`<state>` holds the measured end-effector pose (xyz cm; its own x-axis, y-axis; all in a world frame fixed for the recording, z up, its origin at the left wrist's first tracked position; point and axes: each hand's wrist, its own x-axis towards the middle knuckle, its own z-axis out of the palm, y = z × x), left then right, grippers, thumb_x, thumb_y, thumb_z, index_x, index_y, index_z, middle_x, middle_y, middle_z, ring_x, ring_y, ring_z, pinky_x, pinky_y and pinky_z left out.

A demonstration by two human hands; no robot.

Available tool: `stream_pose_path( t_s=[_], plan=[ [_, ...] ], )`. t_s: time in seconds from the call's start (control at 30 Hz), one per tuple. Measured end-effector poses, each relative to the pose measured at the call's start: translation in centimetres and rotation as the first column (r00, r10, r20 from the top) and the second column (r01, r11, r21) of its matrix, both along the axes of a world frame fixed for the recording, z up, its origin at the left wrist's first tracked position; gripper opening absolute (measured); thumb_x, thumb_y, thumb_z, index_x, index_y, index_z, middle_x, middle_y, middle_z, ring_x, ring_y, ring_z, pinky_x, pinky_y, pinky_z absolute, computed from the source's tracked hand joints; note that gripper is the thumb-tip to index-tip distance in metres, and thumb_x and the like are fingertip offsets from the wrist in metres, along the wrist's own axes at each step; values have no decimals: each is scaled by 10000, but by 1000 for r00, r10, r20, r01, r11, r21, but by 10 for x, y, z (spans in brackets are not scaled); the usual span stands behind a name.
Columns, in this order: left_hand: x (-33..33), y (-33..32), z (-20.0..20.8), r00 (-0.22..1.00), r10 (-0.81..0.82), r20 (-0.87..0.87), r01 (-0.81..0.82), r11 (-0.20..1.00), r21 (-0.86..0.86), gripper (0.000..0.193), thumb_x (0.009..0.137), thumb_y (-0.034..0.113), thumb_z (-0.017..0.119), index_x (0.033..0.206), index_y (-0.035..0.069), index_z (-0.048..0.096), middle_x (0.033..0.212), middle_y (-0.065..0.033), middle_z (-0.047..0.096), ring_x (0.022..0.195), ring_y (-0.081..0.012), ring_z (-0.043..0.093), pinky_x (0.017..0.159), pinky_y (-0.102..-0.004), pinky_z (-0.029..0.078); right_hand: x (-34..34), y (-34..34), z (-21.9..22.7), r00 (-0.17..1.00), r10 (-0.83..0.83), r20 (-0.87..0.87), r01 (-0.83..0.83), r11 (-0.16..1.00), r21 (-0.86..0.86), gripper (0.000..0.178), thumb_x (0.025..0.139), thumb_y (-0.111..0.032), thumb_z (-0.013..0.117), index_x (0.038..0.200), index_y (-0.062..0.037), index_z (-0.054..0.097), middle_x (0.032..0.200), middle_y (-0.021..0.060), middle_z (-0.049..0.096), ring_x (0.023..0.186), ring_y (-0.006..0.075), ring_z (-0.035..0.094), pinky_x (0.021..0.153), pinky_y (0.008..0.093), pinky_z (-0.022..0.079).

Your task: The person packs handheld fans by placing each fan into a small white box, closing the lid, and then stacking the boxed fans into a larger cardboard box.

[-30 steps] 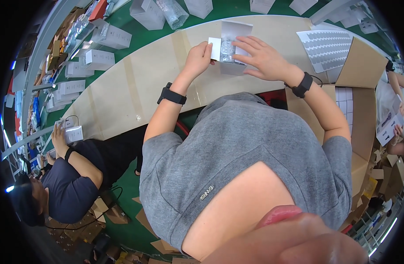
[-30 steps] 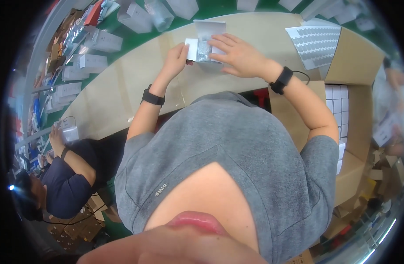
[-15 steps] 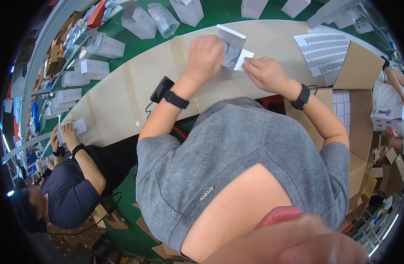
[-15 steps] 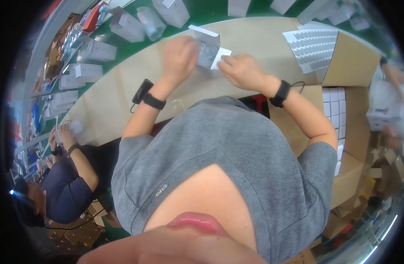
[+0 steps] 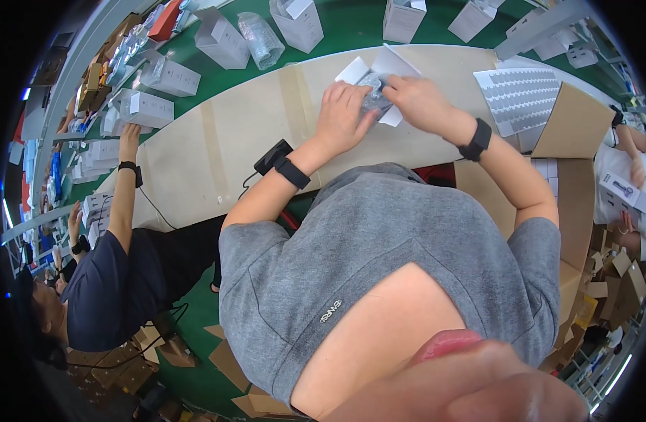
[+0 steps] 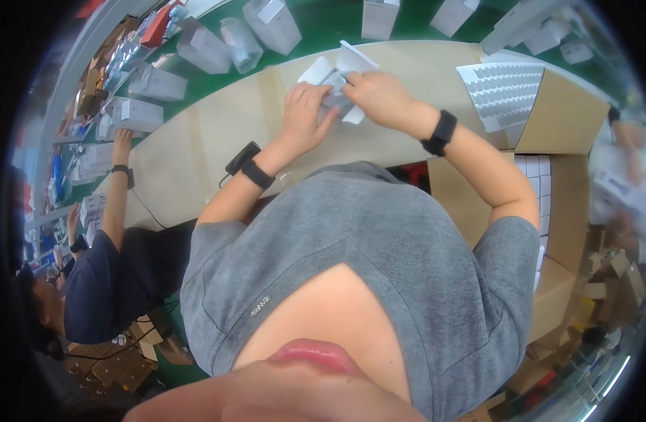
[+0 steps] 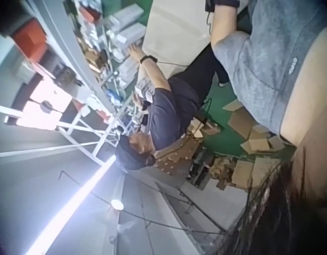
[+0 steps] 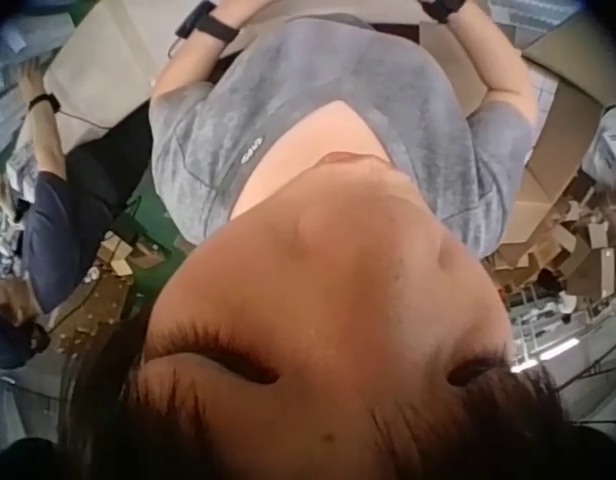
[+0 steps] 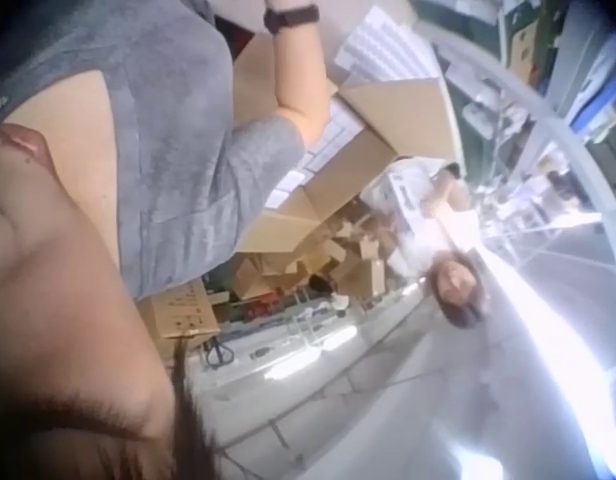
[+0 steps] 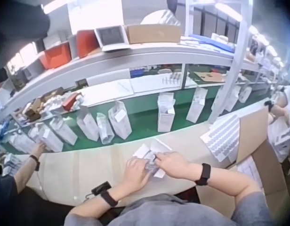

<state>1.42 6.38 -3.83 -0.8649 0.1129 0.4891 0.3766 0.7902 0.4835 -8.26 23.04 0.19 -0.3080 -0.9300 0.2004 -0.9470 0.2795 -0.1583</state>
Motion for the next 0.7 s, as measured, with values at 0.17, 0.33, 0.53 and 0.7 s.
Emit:
stream_pose_path(
  t_s=[0.17,0.33,0.53,0.7],
  plan=[
    [-20,-8,7,996,23,-82,-42,969,-245,258,746,252,586,943,85,597,982,-65,552,1011,-232,467,897,-607,207,41,4,21,986,-97,137,70,979,190,140,715,-44,533,853,-31,519,826,124,529,704,291,574,575,385,467],
    [-13,4,13,999,48,-22,-52,960,-276,267,754,296,588,906,79,618,976,-57,559,1023,-229,455,917,-556,230,47,7,121,918,138,372,-152,988,8,249,807,-105,521,1039,-14,541,986,133,571,813,309,583,674,365,477],
    [-16,36,31,938,-297,176,305,952,-16,251,788,295,551,831,56,615,878,-122,584,895,-290,525,814,-442,375,-55,10,55,892,183,412,-98,971,-218,273,842,-216,530,1056,-52,577,1001,117,601,824,237,579,710,312,461],
    [-27,16,22,897,-310,316,318,948,29,297,824,302,490,746,42,612,754,-173,590,731,-359,557,688,-427,432,-58,37,16,712,96,695,8,989,-145,272,858,-274,523,965,-44,622,1031,146,602,726,239,580,667,330,467]
  ],
)
